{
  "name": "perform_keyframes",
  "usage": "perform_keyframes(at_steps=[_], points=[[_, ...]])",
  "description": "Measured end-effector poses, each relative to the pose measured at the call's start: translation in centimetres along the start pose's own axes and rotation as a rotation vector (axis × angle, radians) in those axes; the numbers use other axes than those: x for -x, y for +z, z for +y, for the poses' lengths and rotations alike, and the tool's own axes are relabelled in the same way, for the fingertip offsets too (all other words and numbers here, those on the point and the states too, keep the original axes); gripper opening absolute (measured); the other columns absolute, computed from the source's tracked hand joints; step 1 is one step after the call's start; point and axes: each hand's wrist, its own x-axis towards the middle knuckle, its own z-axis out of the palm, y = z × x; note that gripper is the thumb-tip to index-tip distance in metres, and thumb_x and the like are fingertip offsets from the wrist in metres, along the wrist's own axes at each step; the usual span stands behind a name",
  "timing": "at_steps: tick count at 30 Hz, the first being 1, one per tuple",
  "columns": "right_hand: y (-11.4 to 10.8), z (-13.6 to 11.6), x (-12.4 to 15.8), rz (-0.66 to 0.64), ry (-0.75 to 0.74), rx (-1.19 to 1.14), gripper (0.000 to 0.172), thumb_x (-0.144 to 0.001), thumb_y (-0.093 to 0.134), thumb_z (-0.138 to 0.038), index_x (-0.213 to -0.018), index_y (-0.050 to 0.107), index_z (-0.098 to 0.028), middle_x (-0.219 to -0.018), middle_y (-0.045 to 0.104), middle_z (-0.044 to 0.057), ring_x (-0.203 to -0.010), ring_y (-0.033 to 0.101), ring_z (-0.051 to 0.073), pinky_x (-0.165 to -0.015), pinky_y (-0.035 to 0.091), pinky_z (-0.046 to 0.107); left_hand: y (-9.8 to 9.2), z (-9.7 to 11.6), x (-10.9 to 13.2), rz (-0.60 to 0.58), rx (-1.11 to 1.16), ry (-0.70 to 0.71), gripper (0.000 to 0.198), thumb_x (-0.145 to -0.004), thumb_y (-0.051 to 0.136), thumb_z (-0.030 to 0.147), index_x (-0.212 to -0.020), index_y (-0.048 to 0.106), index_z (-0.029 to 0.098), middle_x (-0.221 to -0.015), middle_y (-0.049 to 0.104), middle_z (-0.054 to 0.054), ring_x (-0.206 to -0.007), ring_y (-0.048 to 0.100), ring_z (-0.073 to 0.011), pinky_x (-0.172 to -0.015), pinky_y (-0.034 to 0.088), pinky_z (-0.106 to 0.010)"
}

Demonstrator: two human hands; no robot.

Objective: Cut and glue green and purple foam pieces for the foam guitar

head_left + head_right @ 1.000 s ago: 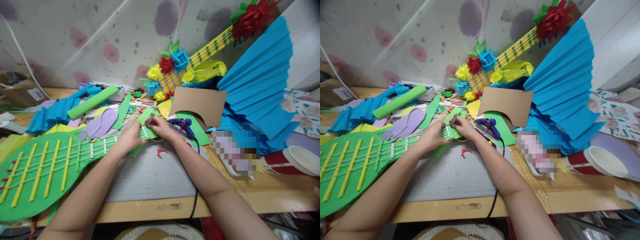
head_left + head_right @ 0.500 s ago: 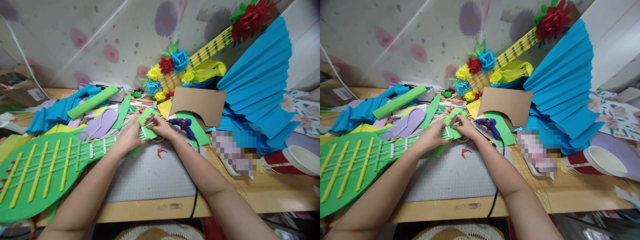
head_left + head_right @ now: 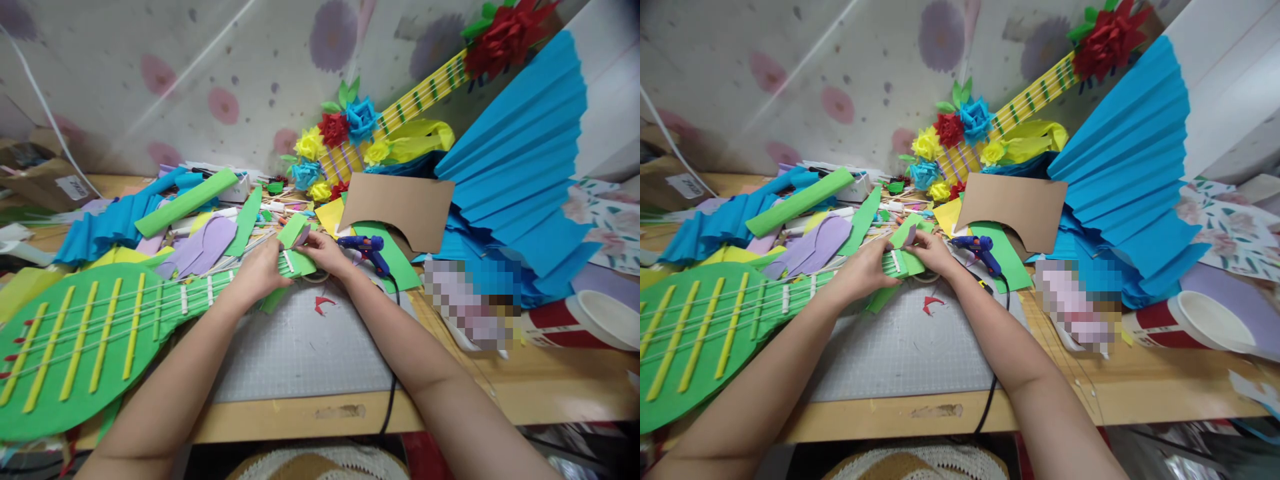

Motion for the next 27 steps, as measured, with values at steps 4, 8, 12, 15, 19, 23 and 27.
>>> perform_keyframes(at_steps=[4, 8, 12, 15, 19, 23, 27], points=[[-0.03, 0.03, 0.06, 0.005, 0.013, -0.049, 0.025, -0.066, 0.066, -0.029, -0.088, 0.062, -0.018, -0.092, 0.067, 0.003, -0.092, 0.061, 0.019, -0.088, 0.047, 0.037, -0.23, 0.17, -0.01, -0.021, 0.009, -0.033, 0.055, -0.057, 0.072, 0.032, -0.105, 0.048, 0.018, -0.105, 0.060, -0.010, -0.102, 0.057, -0.0278, -0.085, 0.045, -0.037], [0.07, 0.15, 0.04, 0.027, 0.022, -0.085, 0.026, -0.064, 0.068, -0.030, -0.086, 0.062, -0.019, -0.091, 0.068, 0.003, -0.092, 0.061, 0.020, -0.089, 0.046, 0.037, -0.19, 0.19, 0.00, -0.019, 0.004, -0.047, 0.057, -0.057, 0.071, 0.031, -0.107, 0.047, 0.017, -0.109, 0.059, -0.012, -0.104, 0.056, -0.0288, -0.085, 0.045, -0.037], [0.26, 0.15, 0.01, 0.021, 0.014, -0.116, 0.026, -0.063, 0.069, -0.030, -0.086, 0.062, -0.019, -0.090, 0.068, 0.002, -0.092, 0.062, 0.019, -0.090, 0.046, 0.037, 0.05, 0.01, -0.04, -0.005, 0.015, -0.039, 0.067, -0.056, 0.072, 0.031, -0.115, 0.044, 0.017, -0.116, 0.057, -0.013, -0.110, 0.054, -0.0291, -0.090, 0.044, -0.038], [0.33, 0.07, 0.02, 0.007, 0.004, -0.136, 0.027, -0.063, 0.070, -0.030, -0.086, 0.062, -0.019, -0.091, 0.069, 0.002, -0.091, 0.062, 0.019, -0.090, 0.046, 0.036, 0.06, -0.02, -0.07, -0.009, 0.011, -0.036, 0.074, -0.056, 0.073, 0.032, -0.119, 0.041, 0.014, -0.120, 0.055, -0.014, -0.114, 0.052, -0.0291, -0.092, 0.043, -0.037], [0.30, 0.12, 0.02, 0.007, 0.009, -0.138, 0.027, -0.062, 0.070, -0.030, -0.085, 0.061, -0.019, -0.090, 0.069, 0.002, -0.090, 0.063, 0.019, -0.089, 0.047, 0.036, -0.14, 0.13, -0.10, -0.043, -0.035, -0.038, 0.061, -0.057, 0.071, 0.034, -0.110, 0.048, 0.013, -0.110, 0.059, -0.013, -0.105, 0.056, -0.0284, -0.087, 0.045, -0.036], [0.25, 0.23, -0.01, 0.010, 0.013, -0.124, 0.026, -0.062, 0.070, -0.029, -0.084, 0.060, -0.018, -0.089, 0.068, 0.002, -0.089, 0.063, 0.019, -0.089, 0.047, 0.037, -0.16, 0.16, -0.09, -0.037, -0.052, -0.033, 0.057, -0.058, 0.071, 0.035, -0.106, 0.050, 0.014, -0.106, 0.060, -0.012, -0.102, 0.057, -0.0279, -0.085, 0.045, -0.035], [0.29, 0.18, 0.00, 0.001, 0.004, -0.119, 0.026, -0.063, 0.070, -0.029, -0.084, 0.059, -0.019, -0.088, 0.068, 0.002, -0.091, 0.063, 0.019, -0.090, 0.047, 0.038, -0.01, 0.10, -0.04, -0.039, -0.047, -0.043, 0.058, -0.058, 0.070, 0.035, -0.107, 0.049, 0.015, -0.105, 0.061, -0.011, -0.100, 0.058, -0.0277, -0.081, 0.046, -0.034]])
